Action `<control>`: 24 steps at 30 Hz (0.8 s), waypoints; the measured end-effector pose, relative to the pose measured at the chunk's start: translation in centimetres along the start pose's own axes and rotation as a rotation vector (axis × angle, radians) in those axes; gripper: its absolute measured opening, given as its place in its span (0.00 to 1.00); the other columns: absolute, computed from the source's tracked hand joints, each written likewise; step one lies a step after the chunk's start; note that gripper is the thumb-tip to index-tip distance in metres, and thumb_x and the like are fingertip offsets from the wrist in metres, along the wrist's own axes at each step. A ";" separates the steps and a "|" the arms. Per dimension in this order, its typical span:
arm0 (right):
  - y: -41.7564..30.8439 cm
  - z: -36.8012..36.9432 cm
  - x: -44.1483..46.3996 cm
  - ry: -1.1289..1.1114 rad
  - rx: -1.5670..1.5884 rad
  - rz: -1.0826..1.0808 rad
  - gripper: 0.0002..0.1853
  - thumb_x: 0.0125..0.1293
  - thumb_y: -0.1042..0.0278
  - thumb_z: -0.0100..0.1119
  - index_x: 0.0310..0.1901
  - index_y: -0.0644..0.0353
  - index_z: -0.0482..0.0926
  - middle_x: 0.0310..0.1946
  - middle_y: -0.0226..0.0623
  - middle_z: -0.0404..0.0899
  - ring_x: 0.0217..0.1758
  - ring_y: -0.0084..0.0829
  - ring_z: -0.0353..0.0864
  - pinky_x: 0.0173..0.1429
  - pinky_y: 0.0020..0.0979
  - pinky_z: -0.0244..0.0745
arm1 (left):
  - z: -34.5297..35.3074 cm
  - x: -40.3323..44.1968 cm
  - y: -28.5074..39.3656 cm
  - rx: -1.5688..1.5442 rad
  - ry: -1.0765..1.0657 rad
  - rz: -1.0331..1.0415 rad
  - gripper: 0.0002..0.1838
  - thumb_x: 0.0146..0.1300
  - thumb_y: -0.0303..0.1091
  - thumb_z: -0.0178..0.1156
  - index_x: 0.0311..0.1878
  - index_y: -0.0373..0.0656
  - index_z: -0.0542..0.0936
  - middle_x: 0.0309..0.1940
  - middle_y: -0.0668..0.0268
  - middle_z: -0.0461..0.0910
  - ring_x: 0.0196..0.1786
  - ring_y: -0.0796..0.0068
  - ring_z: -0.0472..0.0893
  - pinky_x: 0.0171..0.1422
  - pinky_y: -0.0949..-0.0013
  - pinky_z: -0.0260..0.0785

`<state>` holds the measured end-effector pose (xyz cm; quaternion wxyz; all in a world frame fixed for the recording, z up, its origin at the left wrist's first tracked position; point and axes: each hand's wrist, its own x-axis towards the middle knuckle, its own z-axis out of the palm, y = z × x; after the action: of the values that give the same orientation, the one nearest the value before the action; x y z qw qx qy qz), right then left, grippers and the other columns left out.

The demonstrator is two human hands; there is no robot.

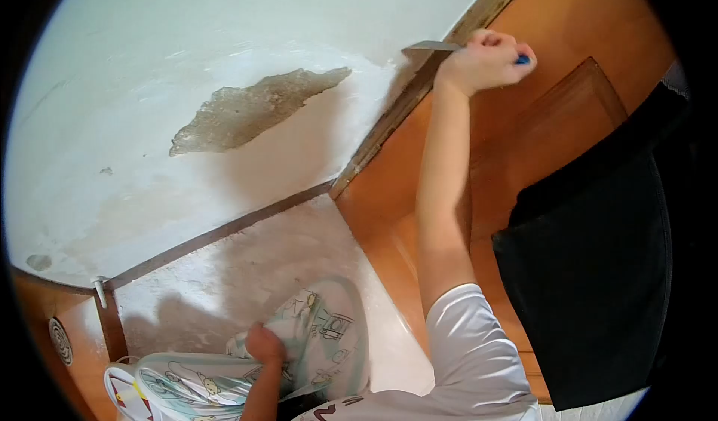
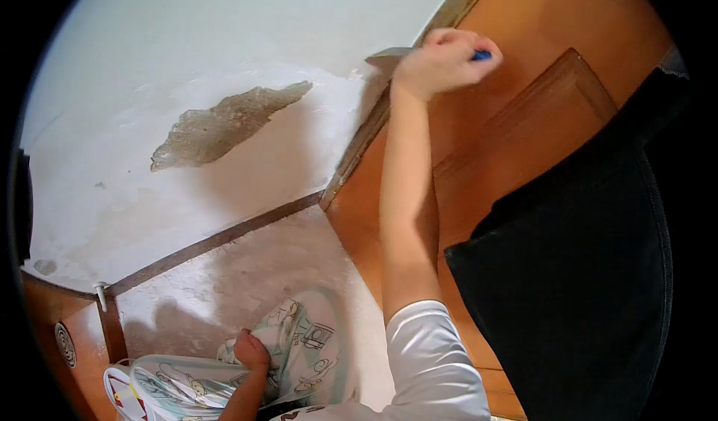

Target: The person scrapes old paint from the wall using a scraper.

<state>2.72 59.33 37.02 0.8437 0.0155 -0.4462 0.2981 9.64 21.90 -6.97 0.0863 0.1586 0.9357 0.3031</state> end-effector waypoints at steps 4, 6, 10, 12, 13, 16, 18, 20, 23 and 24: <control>-1.3 -0.6 -0.2 0.027 -0.151 -0.098 0.07 0.64 0.68 0.39 0.30 0.59 0.58 0.16 0.27 0.56 0.17 0.18 0.54 0.20 0.19 0.53 | -0.4 0.3 0.0 0.010 -0.085 -0.031 0.11 0.51 0.32 0.46 0.31 0.37 0.74 0.27 0.49 0.74 0.33 0.46 0.73 0.37 0.53 0.62; -0.3 -1.2 -0.8 0.090 -0.250 -0.056 0.11 0.66 0.63 0.37 0.29 0.59 0.58 0.17 0.27 0.56 0.18 0.19 0.55 0.22 0.20 0.59 | -0.4 0.0 0.1 -0.043 -0.005 0.032 0.11 0.51 0.33 0.46 0.31 0.37 0.74 0.27 0.50 0.74 0.32 0.46 0.72 0.36 0.52 0.62; 1.0 -1.8 -2.7 0.036 -0.092 0.109 0.13 0.66 0.60 0.32 0.29 0.59 0.57 0.18 0.29 0.54 0.18 0.20 0.54 0.21 0.23 0.61 | 0.7 0.1 -1.2 -0.055 0.024 0.047 0.11 0.51 0.34 0.45 0.31 0.37 0.74 0.27 0.50 0.74 0.32 0.46 0.72 0.36 0.52 0.61; 1.0 -1.6 -2.5 0.003 -0.037 0.092 0.11 0.65 0.63 0.32 0.28 0.59 0.56 0.18 0.30 0.57 0.16 0.20 0.55 0.20 0.23 0.61 | 0.8 0.1 -1.4 -0.047 0.031 0.047 0.09 0.49 0.33 0.47 0.28 0.39 0.74 0.24 0.52 0.74 0.31 0.48 0.72 0.36 0.51 0.61; 0.7 -1.1 -2.6 -0.005 -0.051 0.090 0.10 0.64 0.64 0.33 0.28 0.59 0.56 0.18 0.31 0.58 0.15 0.21 0.55 0.18 0.23 0.60 | 0.6 0.0 -1.1 -0.043 0.028 0.045 0.07 0.49 0.32 0.48 0.26 0.40 0.73 0.23 0.52 0.73 0.31 0.48 0.72 0.36 0.50 0.60; 0.7 -0.9 -2.2 -0.028 -0.115 0.093 0.10 0.64 0.65 0.34 0.26 0.59 0.56 0.16 0.31 0.59 0.12 0.20 0.54 0.15 0.20 0.56 | -0.3 0.3 0.1 0.006 -0.018 0.011 0.08 0.49 0.32 0.47 0.28 0.40 0.75 0.23 0.52 0.73 0.31 0.48 0.72 0.36 0.51 0.61; 0.2 -1.5 -1.9 -0.036 -0.126 0.022 0.12 0.65 0.65 0.34 0.25 0.59 0.56 0.13 0.30 0.58 0.11 0.20 0.53 0.13 0.19 0.52 | -0.2 0.2 0.0 -0.004 0.014 0.034 0.08 0.49 0.31 0.47 0.28 0.40 0.75 0.23 0.52 0.73 0.30 0.48 0.72 0.35 0.51 0.61; 0.3 -1.6 -2.2 -0.026 -0.153 -0.093 0.17 0.68 0.59 0.35 0.23 0.59 0.56 0.10 0.28 0.56 0.11 0.19 0.53 0.12 0.19 0.49 | 0.2 0.2 -0.5 -0.021 0.023 0.038 0.08 0.49 0.31 0.47 0.28 0.39 0.74 0.23 0.52 0.73 0.30 0.48 0.72 0.35 0.51 0.61; 2.3 -2.2 -2.7 -0.033 -0.168 -0.073 0.21 0.69 0.53 0.34 0.23 0.59 0.56 0.10 0.28 0.57 0.11 0.18 0.53 0.13 0.19 0.49 | 0.4 0.3 -1.1 -0.032 -0.013 0.026 0.08 0.49 0.31 0.47 0.29 0.39 0.74 0.24 0.51 0.73 0.30 0.48 0.72 0.35 0.51 0.61; 2.5 -2.4 -2.7 -0.058 -0.210 -0.129 0.23 0.69 0.49 0.34 0.23 0.58 0.57 0.11 0.27 0.57 0.12 0.18 0.53 0.16 0.18 0.50 | 0.4 0.3 -0.9 -0.026 -0.022 0.025 0.08 0.49 0.31 0.47 0.29 0.39 0.74 0.25 0.51 0.73 0.31 0.48 0.72 0.35 0.51 0.61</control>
<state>2.03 60.75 32.89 0.8448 -0.0356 -0.4972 0.1945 9.17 21.49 -7.84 0.0949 0.1724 0.9287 0.3143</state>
